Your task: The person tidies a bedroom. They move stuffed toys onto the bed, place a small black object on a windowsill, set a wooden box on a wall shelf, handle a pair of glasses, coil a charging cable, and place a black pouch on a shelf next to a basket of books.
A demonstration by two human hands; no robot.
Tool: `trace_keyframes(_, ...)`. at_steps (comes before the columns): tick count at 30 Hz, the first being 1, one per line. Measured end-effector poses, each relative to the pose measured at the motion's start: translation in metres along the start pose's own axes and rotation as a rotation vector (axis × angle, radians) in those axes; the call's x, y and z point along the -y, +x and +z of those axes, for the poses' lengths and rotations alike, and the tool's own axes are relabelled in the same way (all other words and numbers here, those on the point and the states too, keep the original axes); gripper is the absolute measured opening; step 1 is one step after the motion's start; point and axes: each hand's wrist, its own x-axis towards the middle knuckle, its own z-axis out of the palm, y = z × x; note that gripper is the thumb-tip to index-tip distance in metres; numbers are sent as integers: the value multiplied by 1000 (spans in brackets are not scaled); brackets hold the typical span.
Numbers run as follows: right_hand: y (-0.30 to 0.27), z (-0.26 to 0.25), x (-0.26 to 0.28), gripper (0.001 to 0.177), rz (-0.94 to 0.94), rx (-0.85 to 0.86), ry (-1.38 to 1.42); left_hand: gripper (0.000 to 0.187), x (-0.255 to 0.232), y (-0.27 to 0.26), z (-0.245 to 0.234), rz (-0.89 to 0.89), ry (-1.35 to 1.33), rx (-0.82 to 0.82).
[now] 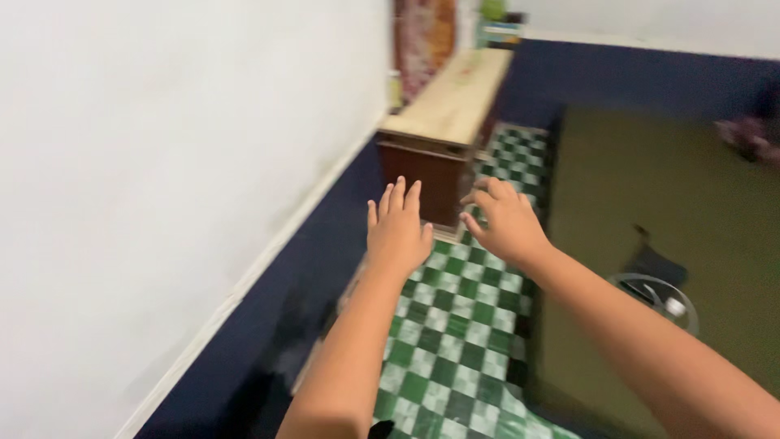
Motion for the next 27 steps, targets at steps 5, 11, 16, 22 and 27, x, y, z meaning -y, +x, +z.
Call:
trace_keyframes(5, -43, -24, -107, 28, 255, 98, -64, 80, -79, 53, 80, 161, -82, 81)
trace_keyframes(11, -90, -38, -231, 28, 455, 112, -187, 80, -163, 127, 178, 286, -156, 214)
trace_keyframes(16, -114, -43, -323, 31, 671, 116, -300, 81, -211, 202, 256, 430, -202, 289)
trace_keyframes(22, -131, -40, -412, 31, 903, 117, -454, 90, -267, 299, 336, 648, -280, 353)
trace_keyframes(27, -151, -20, -473, 32, 1098, 58, -500, 92, -313, 343, 411, 791, -319, 458)
